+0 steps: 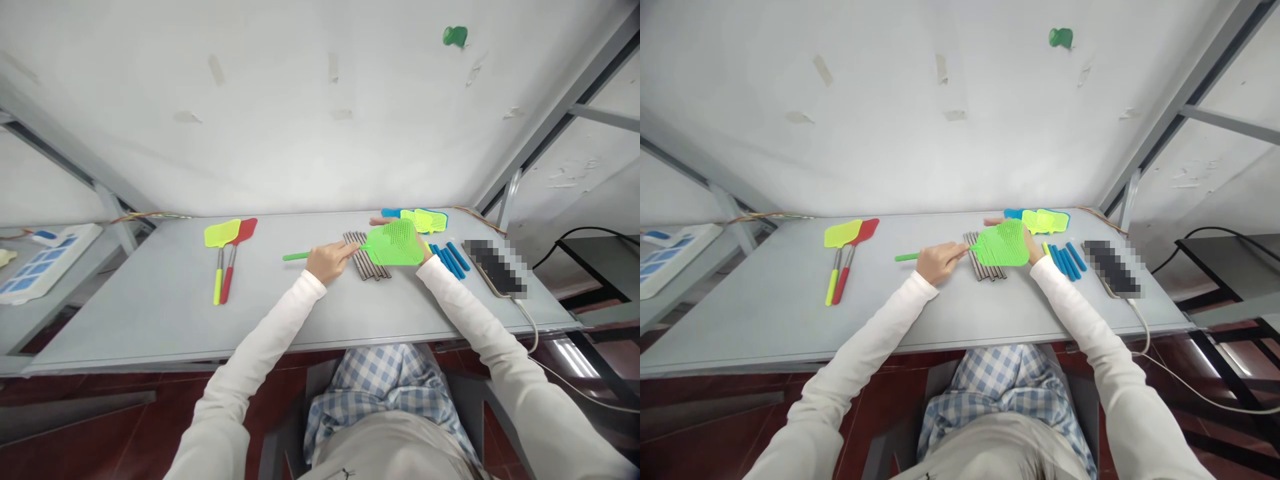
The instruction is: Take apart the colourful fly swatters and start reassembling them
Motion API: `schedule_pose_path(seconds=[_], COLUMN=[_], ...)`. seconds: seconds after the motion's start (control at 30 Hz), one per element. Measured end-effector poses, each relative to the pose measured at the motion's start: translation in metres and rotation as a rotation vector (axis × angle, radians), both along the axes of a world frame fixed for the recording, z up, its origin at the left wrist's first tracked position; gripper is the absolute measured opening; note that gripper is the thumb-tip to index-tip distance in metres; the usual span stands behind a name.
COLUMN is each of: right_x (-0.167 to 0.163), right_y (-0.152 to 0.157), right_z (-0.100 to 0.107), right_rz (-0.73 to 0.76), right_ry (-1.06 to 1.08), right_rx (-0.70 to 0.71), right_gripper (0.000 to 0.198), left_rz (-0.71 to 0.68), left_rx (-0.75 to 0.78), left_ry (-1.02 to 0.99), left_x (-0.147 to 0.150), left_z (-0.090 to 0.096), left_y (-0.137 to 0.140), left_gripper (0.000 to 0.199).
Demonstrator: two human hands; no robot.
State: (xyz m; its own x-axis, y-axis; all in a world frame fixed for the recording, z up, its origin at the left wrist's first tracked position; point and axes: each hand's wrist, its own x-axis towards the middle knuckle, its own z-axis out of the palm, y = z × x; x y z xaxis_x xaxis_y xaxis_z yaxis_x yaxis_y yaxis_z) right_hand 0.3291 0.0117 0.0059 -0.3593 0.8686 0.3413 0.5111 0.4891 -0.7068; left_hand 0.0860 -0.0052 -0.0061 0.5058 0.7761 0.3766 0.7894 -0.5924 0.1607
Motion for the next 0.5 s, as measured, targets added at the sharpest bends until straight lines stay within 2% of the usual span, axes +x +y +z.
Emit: schedule_pose_path(seconds=[0.17,0.27,0.33,0.4,0.5], right_x=[-0.004,-0.004,-0.003,0.0,0.001], right_y=[0.009,0.005,-0.002,-0.012,-0.024], right_z=[0.021,0.035,0.043,0.049,0.049], right_rz=[0.119,0.16,0.2,0.223,0.181], right_ry=[0.429,0.492,0.456,0.326,0.032], right_rx=[-0.276,-0.329,-0.321,-0.26,-0.047], right_gripper=[0.046,0.051,0.057,0.058,0.05], left_rz=[0.028,0.071,0.107,0.117,0.093], left_rx=[-0.003,0.004,0.006,0.013,0.014], left_ry=[-0.029,-0.047,-0.055,-0.043,0.03], left_x=[-0.005,-0.01,-0.013,-0.015,-0.011], left_z=[0.003,0.01,0.016,0.021,0.023], left_y=[0.004,0.01,0.014,0.016,0.015], left_gripper=[0.039,0.04,0.04,0.04,0.039])
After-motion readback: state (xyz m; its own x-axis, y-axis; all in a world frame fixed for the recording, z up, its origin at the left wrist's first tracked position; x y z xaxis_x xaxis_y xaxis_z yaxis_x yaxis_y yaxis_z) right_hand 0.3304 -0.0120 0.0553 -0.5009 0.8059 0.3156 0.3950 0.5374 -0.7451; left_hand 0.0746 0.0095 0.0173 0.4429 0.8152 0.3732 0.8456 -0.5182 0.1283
